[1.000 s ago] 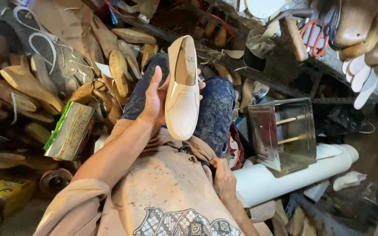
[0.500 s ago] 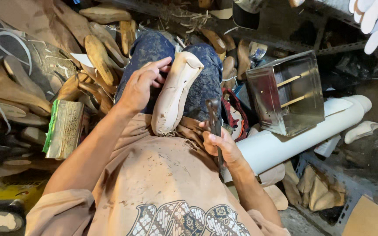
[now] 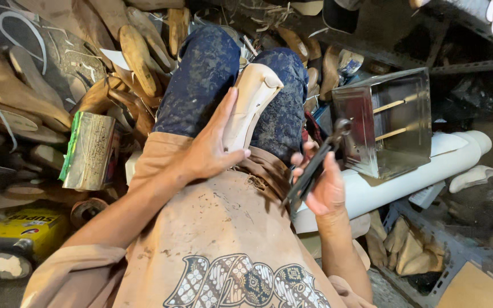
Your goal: The person uses a curved metal tool to scrape and smooth the edges of a light-colored shoe held on their lap. They repeatedly scrape the sole and upper edges, occasionally rotating the shoe to access different areas.
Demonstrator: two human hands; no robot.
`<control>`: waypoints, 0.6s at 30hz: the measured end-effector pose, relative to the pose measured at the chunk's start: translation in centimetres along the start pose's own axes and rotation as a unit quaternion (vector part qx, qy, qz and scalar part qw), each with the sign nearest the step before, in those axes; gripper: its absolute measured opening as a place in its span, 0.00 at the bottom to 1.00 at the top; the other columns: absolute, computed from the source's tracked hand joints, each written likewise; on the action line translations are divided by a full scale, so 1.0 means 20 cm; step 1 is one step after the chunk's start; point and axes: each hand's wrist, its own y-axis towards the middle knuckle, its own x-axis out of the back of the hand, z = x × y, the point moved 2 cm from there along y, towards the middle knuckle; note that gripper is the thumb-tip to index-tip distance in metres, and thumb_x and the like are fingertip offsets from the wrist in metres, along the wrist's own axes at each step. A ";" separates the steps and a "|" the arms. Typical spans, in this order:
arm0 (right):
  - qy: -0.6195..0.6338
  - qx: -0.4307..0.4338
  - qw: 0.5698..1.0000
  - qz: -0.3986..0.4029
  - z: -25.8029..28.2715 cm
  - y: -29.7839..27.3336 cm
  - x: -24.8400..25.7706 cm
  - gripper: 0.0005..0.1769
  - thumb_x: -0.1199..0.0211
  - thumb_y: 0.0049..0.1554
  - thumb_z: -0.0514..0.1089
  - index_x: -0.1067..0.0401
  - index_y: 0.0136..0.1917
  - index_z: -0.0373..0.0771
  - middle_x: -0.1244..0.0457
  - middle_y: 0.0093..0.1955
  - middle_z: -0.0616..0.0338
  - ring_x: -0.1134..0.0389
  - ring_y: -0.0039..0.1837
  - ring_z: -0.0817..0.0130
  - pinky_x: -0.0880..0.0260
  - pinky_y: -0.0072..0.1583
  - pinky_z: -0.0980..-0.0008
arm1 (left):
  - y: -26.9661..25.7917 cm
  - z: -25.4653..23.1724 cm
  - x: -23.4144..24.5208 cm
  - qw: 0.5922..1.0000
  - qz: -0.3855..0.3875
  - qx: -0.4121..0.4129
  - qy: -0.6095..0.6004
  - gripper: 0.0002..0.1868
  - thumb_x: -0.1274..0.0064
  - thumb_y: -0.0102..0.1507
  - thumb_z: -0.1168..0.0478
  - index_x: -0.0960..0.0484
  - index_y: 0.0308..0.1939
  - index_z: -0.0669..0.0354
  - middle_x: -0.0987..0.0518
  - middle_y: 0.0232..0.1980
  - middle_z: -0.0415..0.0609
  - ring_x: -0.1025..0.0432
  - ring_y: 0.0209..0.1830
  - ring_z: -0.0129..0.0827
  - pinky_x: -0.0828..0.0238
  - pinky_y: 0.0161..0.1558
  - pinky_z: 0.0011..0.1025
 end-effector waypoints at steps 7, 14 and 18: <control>-0.391 0.032 0.918 -0.061 -0.13 0.04 -0.09 0.25 0.45 0.64 0.41 0.37 0.71 0.28 0.39 0.36 0.52 0.34 0.39 0.65 0.27 0.44 0.70 | -0.05 0.04 0.10 0.988 -0.076 0.119 0.064 0.52 0.38 0.54 0.54 0.46 0.80 0.42 0.35 0.77 0.54 0.37 0.71 0.55 0.38 0.68 0.53; -0.831 -0.027 0.556 0.013 -0.08 0.15 -0.40 0.18 0.42 0.63 0.51 0.27 0.64 0.49 0.29 0.47 0.46 0.26 0.53 0.44 0.26 0.49 0.52 | 0.09 0.05 0.34 0.959 -0.090 -0.089 0.254 0.31 0.34 0.57 0.52 0.21 0.64 0.47 0.18 0.58 0.50 0.23 0.57 0.48 0.26 0.55 0.46; -0.874 -0.012 0.483 0.054 -0.08 0.28 -0.56 0.23 0.44 0.64 0.51 0.33 0.71 0.46 0.32 0.62 0.45 0.31 0.63 0.41 0.29 0.59 0.45 | 0.07 0.13 0.28 0.946 -0.118 -0.097 0.286 0.30 0.39 0.60 0.49 0.25 0.66 0.48 0.21 0.61 0.47 0.25 0.57 0.49 0.25 0.52 0.47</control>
